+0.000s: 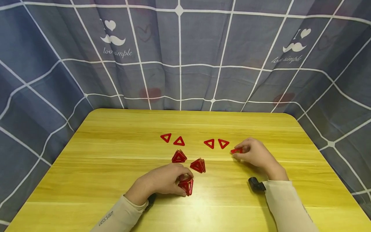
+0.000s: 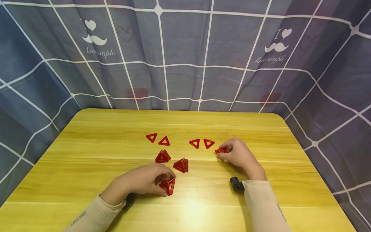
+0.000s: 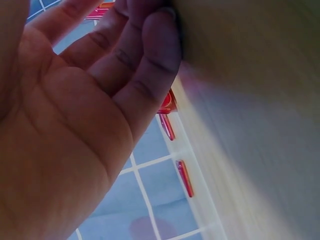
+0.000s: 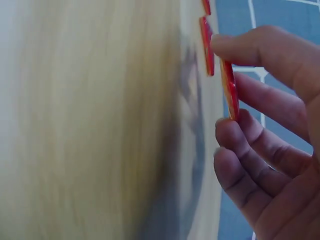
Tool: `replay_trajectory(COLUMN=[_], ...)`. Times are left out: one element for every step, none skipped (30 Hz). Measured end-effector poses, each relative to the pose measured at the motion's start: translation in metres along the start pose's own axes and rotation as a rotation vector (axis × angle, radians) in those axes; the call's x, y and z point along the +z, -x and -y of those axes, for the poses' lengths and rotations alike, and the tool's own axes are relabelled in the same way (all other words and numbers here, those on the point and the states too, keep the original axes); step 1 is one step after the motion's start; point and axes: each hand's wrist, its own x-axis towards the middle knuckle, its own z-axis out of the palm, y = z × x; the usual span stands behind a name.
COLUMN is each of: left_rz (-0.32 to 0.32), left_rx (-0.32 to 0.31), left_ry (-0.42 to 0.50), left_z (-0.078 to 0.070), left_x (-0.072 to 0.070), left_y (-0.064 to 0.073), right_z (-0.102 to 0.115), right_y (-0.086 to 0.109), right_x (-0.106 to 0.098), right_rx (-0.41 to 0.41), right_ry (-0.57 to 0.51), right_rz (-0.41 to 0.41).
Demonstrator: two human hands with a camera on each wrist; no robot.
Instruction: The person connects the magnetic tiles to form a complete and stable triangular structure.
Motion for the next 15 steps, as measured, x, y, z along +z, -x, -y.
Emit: replay_trajectory(left_rz=[0.0, 0.0, 0.0, -0.001, -0.002, -0.002, -0.003, -0.005, -0.008, -0.011, -0.017, -0.022, -0.026, -0.03, -0.032], left_rx=[0.0, 0.003, 0.003, 0.002, 0.003, 0.004, 0.005, 0.005, 0.005, 0.006, 0.004, 0.001, -0.004, -0.009, -0.014], left_ry=[0.004, 0.006, 0.009, 0.013, 0.016, 0.019, 0.02, 0.023, 0.023, 0.024, 0.024, 0.027, 0.03, 0.035, 0.039], left_z=[0.0, 0.0, 0.001, 0.001, 0.001, 0.001, 0.001, 0.001, 0.0, 0.0, 0.001, 0.0, 0.0, 0.0, 0.0], left_x=[0.0, 0.0, 0.0, 0.0, 0.0, 0.0, 0.0, 0.0, 0.001, 0.001, 0.001, 0.001, 0.001, 0.001, 0.001], left_y=[0.0, 0.0, 0.0, 0.0, 0.0, 0.0, 0.0, 0.0, 0.0, 0.0, 0.0, 0.0, 0.0, 0.0, 0.0], right_z=[0.002, 0.004, 0.006, 0.008, 0.01, 0.013, 0.015, 0.017, 0.019, 0.021, 0.023, 0.025, 0.027, 0.03, 0.032], right_y=[0.001, 0.002, 0.004, 0.005, 0.006, 0.007, 0.008, 0.009, 0.01, 0.011, 0.012, 0.013, 0.014, 0.015, 0.016], right_x=[0.001, 0.001, 0.002, 0.003, 0.004, 0.005, 0.007, 0.008, 0.01, 0.012, 0.014, 0.017, 0.019, 0.021, 0.023], right_rx=[-0.003, -0.002, -0.005, -0.007, -0.008, -0.015, -0.021, -0.029, -0.04, -0.047, -0.057, -0.069, -0.077, -0.084, -0.09], right_ry=[-0.009, -0.024, -0.037, -0.054, -0.073, -0.091, -0.11, -0.129, -0.146, -0.169, -0.191, -0.213, -0.235, -0.255, -0.274], right_rz=[-0.004, -0.005, -0.005, -0.001, 0.007, 0.014, 0.021, 0.03, 0.038, 0.051, 0.063, 0.076, 0.093, 0.113, 0.133])
